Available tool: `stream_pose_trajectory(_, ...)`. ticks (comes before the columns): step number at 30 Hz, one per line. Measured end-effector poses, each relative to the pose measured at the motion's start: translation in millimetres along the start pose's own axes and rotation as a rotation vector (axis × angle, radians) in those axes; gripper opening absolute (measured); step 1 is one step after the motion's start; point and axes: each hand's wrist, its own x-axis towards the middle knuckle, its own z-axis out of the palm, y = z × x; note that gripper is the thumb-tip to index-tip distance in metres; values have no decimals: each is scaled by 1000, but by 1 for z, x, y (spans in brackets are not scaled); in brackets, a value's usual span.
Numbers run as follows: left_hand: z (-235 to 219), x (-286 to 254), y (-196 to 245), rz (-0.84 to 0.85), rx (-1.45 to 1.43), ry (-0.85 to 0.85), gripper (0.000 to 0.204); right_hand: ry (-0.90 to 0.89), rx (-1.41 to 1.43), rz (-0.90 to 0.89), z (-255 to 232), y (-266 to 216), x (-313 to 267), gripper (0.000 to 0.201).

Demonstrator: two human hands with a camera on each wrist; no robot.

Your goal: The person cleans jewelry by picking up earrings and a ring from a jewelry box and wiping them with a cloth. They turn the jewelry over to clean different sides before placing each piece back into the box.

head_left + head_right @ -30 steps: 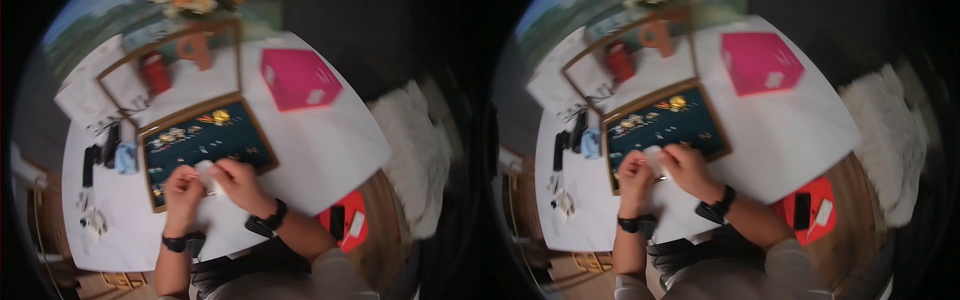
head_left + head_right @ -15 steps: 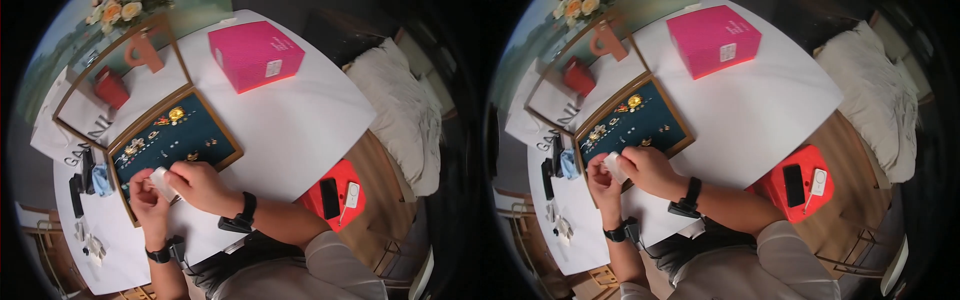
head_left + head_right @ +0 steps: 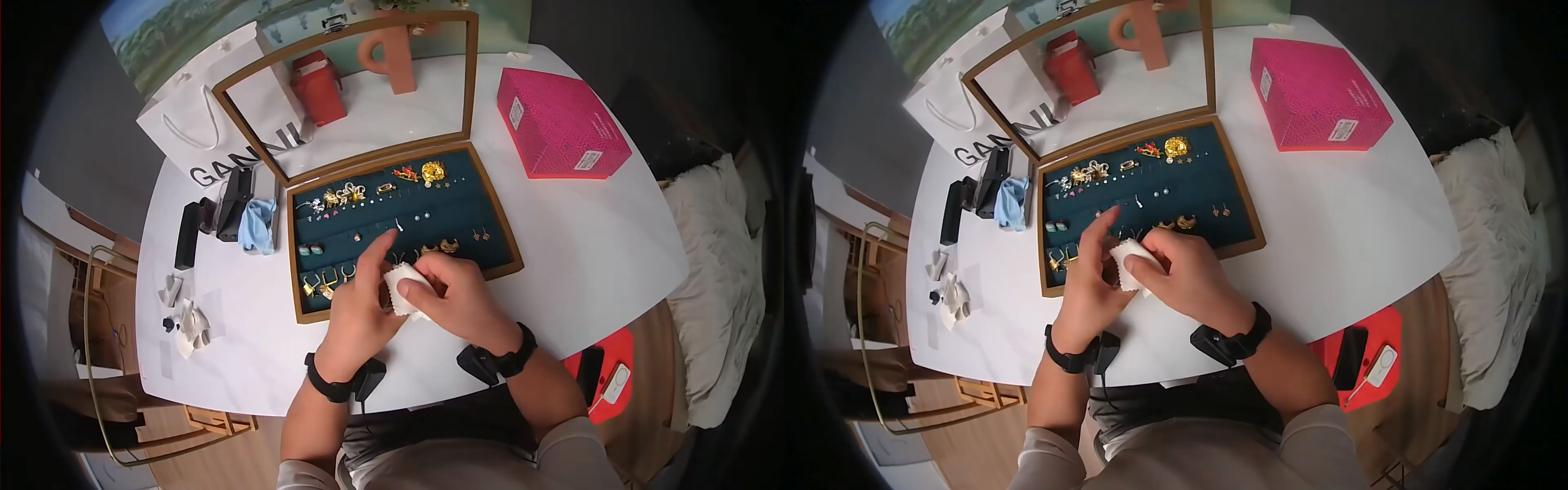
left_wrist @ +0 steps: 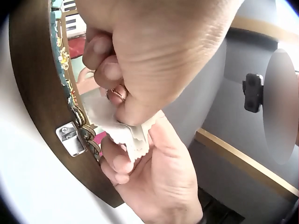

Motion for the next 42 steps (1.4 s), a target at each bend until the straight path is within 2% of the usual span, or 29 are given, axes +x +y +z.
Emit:
stream_pose_trajectory(2, -5, 0, 9, -14, 20, -48, 94, 6, -36, 1, -1, 1, 1, 21)
stream_pose_trajectory(6, -3, 0, 6, 6, -62, 9, 83, 99, -3, -4, 2, 7, 1, 21)
stream_pose_trajectory(9, 6, 0, -2, 8, -195, 68, 61, 170, 104, 12, 5, 2, 0, 21)
stream_pose_trajectory(12, 5, 2, -1, 94, -81, 76, 41, 196, 134, -18, 5, 3, 0, 21)
stream_pose_trajectory(15, 12, 0, 2, -28, -273, 152, 31, 193, 150, -15, 3, 3, -1, 21)
stream_pose_trajectory(18, 11, -4, 1, -54, -252, 116, 26, 190, 173, 3, 4, 5, -1, 21)
stream_pose_trajectory(21, 16, -1, -4, 45, -227, 206, 21, 202, 219, 9, 7, 4, 0, 22)
stream_pose_trajectory(24, 15, -1, -4, 40, -251, 239, 18, 245, 219, 6, 8, 5, 0, 25)
stream_pose_trajectory(29, 10, 2, 5, -43, -630, 219, 15, 334, 202, 33, 0, 5, 1, 32)
stream_pose_trajectory(32, 7, 4, 5, -54, -808, 168, 16, 253, 272, 99, -2, -4, -2, 34)
stream_pose_trajectory(35, 8, 3, 0, -53, -854, 81, 18, 90, 343, 78, -2, 4, -5, 33)
stream_pose_trajectory(39, 1, 3, -3, -89, -908, -56, 21, -15, 343, -7, -3, -6, -3, 33)
stream_pose_trajectory(42, -2, 5, 0, -191, -962, -87, 25, -79, 300, -18, -9, -6, -2, 35)
